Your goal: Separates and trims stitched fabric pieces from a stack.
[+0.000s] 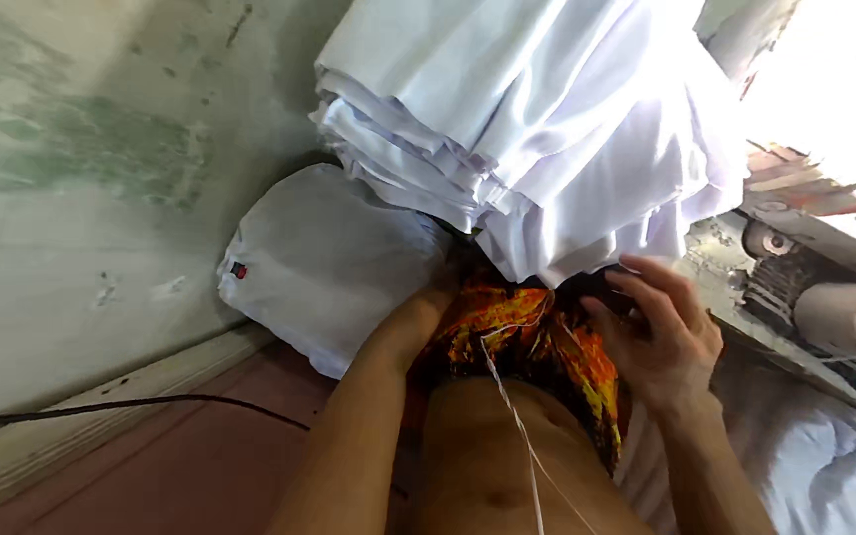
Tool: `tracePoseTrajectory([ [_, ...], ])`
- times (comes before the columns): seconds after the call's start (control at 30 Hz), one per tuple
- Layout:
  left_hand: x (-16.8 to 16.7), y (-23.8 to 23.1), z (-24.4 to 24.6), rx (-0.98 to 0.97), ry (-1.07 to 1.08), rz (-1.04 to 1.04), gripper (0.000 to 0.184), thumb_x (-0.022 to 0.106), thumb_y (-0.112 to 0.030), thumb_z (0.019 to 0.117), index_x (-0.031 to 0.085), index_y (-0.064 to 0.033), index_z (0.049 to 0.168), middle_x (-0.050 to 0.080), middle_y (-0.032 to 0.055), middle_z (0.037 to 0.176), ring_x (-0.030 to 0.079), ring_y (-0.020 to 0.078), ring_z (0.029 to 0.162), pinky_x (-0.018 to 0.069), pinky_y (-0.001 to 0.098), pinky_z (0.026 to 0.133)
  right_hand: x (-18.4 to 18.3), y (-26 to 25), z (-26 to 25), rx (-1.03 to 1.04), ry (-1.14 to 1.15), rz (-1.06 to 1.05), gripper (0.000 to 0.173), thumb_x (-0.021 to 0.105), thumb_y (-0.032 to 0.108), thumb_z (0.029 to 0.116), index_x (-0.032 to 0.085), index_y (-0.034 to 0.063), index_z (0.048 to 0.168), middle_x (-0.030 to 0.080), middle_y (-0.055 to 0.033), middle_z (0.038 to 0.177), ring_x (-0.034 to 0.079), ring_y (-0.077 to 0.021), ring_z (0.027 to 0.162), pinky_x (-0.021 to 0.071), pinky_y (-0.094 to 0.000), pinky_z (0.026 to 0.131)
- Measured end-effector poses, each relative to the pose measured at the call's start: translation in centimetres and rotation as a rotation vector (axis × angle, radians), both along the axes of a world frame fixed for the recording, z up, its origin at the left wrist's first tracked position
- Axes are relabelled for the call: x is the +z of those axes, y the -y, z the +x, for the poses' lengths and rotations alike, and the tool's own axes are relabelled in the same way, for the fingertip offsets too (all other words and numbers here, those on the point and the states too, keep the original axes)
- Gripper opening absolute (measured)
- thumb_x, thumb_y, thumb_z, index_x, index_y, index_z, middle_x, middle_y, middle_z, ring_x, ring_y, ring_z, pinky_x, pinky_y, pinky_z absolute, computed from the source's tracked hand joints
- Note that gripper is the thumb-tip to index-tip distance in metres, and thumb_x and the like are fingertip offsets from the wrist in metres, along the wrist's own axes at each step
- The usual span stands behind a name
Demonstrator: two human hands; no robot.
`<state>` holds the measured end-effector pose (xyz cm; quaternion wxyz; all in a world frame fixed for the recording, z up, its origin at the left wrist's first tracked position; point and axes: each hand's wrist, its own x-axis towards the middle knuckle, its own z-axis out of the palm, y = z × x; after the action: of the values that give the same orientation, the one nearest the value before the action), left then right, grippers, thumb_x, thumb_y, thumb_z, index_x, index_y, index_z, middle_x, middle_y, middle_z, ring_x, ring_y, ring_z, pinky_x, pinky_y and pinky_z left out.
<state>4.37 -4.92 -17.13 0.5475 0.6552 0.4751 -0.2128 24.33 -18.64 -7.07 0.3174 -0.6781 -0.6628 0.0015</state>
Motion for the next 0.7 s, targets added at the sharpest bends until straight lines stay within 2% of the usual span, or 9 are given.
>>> tracePoseTrajectory([
  [0.1,-3.0,-0.3,0.4,-0.18,0.029,0.154,0.035,0.054,-0.01,0.1043,0.058,0.0064,0.135,0.057,0.0276,0.14,0.052,0.0421,0.134,0.0399,0.0567,0.112,2.2,-8.9,-1.6,0.2,0.254,0.062,0.05,0.068,0.034,0.0975,0.056,0.0094,0.139,0.055,-0.0253,0.142,0.064,-0.0297,0.067,0.0459,-0.0396,0.049],
  [0.17,-0.3,-2.5,-0.3,-0.431,0.028,0.084,0.031,0.063,-0.012,0.0985,0.066,0.0042,0.125,0.064,0.0272,0.127,0.059,0.0437,0.122,0.0451,0.0628,0.101,3.4,-15.6,-1.4,0.398,0.289,-0.121,0.065,0.072,0.018,0.0906,0.051,0.0165,0.152,0.052,-0.0236,0.149,0.065,-0.0365,0.062,0.0464,-0.051,0.045],
  [0.23,5.3,-5.3,-3.6,-0.423,0.262,0.089,0.03,0.06,-0.018,0.1034,0.07,-0.0001,0.125,0.071,0.019,0.119,0.067,0.0304,0.114,0.0487,0.0506,0.102,6.4,-21.0,-0.3,0.492,0.2,-0.312,0.046,0.07,0.011,0.0903,0.066,0.0159,0.136,0.067,-0.0224,0.126,0.068,-0.0499,0.084,0.0475,-0.0709,0.062],
  [0.3,10.0,-7.9,-8.6,-0.08,0.615,0.255,0.025,0.055,-0.013,0.1032,0.074,0.0028,0.109,0.075,0.0088,0.094,0.072,0.0138,0.087,0.0584,0.0349,0.088,11.3,-24.3,1.4,0.533,0.138,-0.352,0.027,0.065,0.025,0.0961,0.071,0.0063,0.115,0.07,-0.025,0.098,0.067,-0.0496,0.089,0.0449,-0.0722,0.069],
  [0.4,14.3,-12.6,-12.1,0.621,0.89,0.736,0.033,0.041,-0.02,0.109,0.069,-0.0124,0.093,0.069,-0.0127,0.075,0.065,-0.0007,0.066,0.0584,0.0226,0.067,15.7,-26.2,2.3,0.577,0.094,-0.304,0.03,0.066,0.036,0.0951,0.072,0.0079,0.102,0.066,-0.0104,0.085,0.062,-0.027,0.08,0.0462,-0.0552,0.07],
  [0.47,14.9,-17.5,-10.4,0.835,0.823,0.959,0.039,0.029,-0.027,0.1124,0.061,-0.008,0.1,0.065,-0.01,0.083,0.063,0.0006,0.074,0.0561,0.0243,0.073,14.5,-24.0,1.4,0.533,0.152,-0.267,0.021,0.067,0.028,0.0933,0.071,0.0088,0.1,0.068,-0.0151,0.086,0.066,-0.0379,0.082,0.0464,-0.0631,0.066],
  [0.57,12.5,-23.6,-7.0,0.545,0.528,0.729,0.055,0.031,-0.038,0.112,0.055,0.004,0.138,0.063,0.019,0.134,0.061,0.0245,0.123,0.0482,0.0442,0.105,7.3,-16.9,-1.3,0.405,0.312,-0.295,0.026,0.071,0.012,0.0889,0.073,0.0124,0.115,0.071,-0.0166,0.111,0.067,-0.0365,0.067,0.0523,-0.0565,0.053],
  [0.63,10.8,-25.8,-5.3,0.423,0.35,0.534,0.063,0.036,-0.054,0.108,0.058,-0.0033,0.139,0.065,0.0203,0.128,0.064,0.0285,0.117,0.0505,0.0525,0.101,5.6,-14.6,-1.7,0.411,0.304,-0.341,0.034,0.068,0.026,0.0966,0.07,0.0078,0.126,0.069,-0.0174,0.126,0.067,-0.0312,0.061,0.0525,-0.0475,0.05],
  [0.7,10.2,-26.7,-5.1,0.399,0.323,0.447,0.065,0.039,-0.059,0.1054,0.06,-0.0056,0.136,0.068,0.0199,0.119,0.068,0.0288,0.107,0.0539,0.0545,0.095,7.8,-15.0,-1.2,0.41,0.085,-0.286,0.038,0.063,0.046,0.0983,0.076,0.0107,0.107,0.075,-0.0097,0.109,0.07,-0.026,0.071,0.0546,-0.0467,0.059],
])
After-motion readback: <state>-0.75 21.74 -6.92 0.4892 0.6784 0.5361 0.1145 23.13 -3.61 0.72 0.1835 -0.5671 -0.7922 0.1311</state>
